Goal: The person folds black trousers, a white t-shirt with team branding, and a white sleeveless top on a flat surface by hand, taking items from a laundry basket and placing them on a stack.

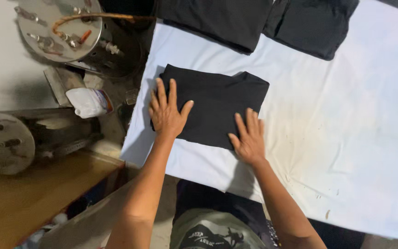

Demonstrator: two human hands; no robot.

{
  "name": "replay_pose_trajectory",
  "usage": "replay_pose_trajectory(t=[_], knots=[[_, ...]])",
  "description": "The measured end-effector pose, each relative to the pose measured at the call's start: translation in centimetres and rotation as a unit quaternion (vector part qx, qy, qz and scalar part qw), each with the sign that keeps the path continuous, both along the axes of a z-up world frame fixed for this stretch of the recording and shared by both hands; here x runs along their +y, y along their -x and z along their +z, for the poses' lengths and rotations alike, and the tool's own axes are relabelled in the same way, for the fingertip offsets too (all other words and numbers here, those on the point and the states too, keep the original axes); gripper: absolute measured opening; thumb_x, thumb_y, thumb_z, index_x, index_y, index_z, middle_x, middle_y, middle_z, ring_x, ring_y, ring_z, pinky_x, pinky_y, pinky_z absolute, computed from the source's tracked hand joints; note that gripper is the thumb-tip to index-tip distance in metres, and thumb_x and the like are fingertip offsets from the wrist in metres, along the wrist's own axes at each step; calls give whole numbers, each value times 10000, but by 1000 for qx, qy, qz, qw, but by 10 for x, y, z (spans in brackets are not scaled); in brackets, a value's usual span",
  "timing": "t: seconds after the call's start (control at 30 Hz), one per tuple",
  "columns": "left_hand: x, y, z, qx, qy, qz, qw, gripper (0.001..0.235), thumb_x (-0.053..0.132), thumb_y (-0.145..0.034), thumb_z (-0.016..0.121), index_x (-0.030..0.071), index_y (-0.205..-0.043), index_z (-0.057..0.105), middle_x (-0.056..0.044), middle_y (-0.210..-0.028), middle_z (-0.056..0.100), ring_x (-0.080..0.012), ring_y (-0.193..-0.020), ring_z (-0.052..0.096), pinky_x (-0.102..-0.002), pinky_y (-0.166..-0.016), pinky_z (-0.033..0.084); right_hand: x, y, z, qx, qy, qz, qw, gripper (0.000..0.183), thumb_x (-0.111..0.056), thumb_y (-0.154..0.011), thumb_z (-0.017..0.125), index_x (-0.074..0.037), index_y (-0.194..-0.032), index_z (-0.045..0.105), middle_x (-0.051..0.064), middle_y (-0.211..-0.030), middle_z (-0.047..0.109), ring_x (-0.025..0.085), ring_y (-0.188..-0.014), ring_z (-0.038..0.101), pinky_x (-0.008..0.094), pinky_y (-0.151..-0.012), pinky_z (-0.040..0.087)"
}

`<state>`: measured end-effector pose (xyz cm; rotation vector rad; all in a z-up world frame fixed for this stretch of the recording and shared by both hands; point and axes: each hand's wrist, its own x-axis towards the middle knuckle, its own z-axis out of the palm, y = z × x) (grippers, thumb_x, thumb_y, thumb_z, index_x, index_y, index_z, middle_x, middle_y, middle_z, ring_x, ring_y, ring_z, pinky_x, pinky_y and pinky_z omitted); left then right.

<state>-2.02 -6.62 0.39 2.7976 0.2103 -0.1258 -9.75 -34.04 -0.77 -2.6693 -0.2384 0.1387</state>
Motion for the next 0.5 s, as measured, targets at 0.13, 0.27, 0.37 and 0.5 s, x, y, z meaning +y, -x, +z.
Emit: replay_pose_trajectory(t=[0.13,0.27,0.37,0.5], knots=[[23,4,-6,-48,124,52,990,892,559,-947,682,118,-1624,304,-277,-1524,446,-477,-1340,486,-536,-1095,412,-32,29,6,28,1,-114,993,642,-385,-988,621,-57,-1521,475,241,-1515,443,408,-1392,424,516,-1137,337],[59,-3,-1,76,312,122,939,770,488,-808,836,15,-1359,580,-212,-1268,667,-342,-1155,642,-434,-975,511,-27,16,0,45,-273,-313,909,606,-325,-915,738,32,-1372,563,168,-1076,737,227,-921,738,341,-810,594],[71,-10,1,170,419,118,884,726,443,-803,834,-14,-1330,633,-142,-1246,718,-232,-1100,682,-356,-937,538,-26,-9,-9,166,-275,-365,874,707,-431,-795,858,62,-1243,624,156,-918,753,212,-819,729,337,-732,599],[65,-6,-2,253,516,171,800,782,355,-836,804,3,-1462,496,-157,-1379,642,-273,-1191,662,-393,-1019,546,-40,-6,-29,216,-352,-315,854,491,-370,-822,830,24,-1094,721,123,-924,761,190,-823,724,337,-753,591]])
